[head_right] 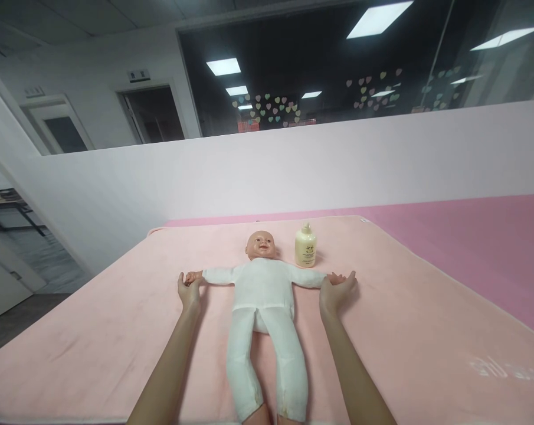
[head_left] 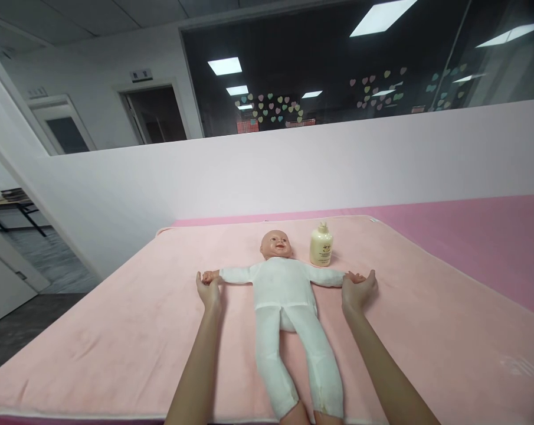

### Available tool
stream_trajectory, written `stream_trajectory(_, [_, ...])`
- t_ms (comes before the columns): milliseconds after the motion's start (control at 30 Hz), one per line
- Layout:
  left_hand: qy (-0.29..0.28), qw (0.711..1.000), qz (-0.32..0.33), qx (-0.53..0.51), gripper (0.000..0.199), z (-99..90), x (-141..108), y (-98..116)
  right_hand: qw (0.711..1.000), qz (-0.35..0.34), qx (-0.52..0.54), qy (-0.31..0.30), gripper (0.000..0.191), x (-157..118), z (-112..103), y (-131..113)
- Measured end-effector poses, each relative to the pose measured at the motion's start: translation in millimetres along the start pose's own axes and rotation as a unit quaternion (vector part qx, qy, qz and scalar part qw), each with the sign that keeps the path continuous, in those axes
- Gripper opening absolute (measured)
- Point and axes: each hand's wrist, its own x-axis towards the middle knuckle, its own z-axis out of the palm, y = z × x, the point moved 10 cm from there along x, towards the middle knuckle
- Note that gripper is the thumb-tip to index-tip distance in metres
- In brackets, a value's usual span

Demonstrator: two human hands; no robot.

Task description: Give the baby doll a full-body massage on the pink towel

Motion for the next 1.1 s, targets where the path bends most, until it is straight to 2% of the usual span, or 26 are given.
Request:
stream_trajectory(133, [0.064, 0.985, 0.139, 0.084, 0.045, -17.7, -12.4, 38.5, 0.996, -0.077, -0.033, 0.027, 0.065, -6.7, -7.6, -25.0])
stream_trajectory(233, [0.056, 0.964, 0.238, 0.102, 0.039, -13.6, -34.0, 68.9, 0.992, -0.123, -0.027, -0.021, 0.049, -23.3, 3.9, -39.8])
stream_trajectory(300, [-0.002, 0.955, 0.271, 0.116, 0.035, 4.1, -50.4, 77.7, 0.983, -0.153, -0.019, -0.097, 0.039, -39.8, 21.3, -46.9])
stream_trajectory(367, [-0.104, 0.941, 0.291, 0.136, 0.031, 33.4, -70.2, 77.1, 0.962, -0.185, -0.035, -0.198, 0.03, -60.1, 44.3, -50.8])
stream_trajectory(467, [-0.304, 0.878, 0.325, 0.175, 0.03, 83.9, -110.5, 65.9, 0.908, -0.211, -0.072, -0.354, 0.026, -89.0, 77.0, -47.0])
stream_trajectory(533, [-0.375, 0.843, 0.333, 0.196, 0.031, 100.1, -127.6, 58.1, 0.89, -0.191, -0.085, -0.404, 0.027, -94.8, 86.8, -39.4])
stream_trajectory(633, [-0.383, 0.847, 0.31, 0.202, 0.033, 100.6, -125.0, 53.2, 0.895, -0.154, -0.101, -0.406, 0.029, -88.2, 87.9, -30.7])
stream_trajectory(833, [-0.391, 0.839, 0.29, 0.242, 0.043, 97.1, -118.4, 46.1, 0.896, -0.163, -0.105, -0.398, 0.029, -86.7, 86.3, -32.5])
stream_trajectory(1100, [-0.395, 0.836, 0.296, 0.24, 0.043, 97.8, -121.5, 49.0, 0.893, -0.161, -0.115, -0.403, 0.029, -86.6, 88.1, -30.7])
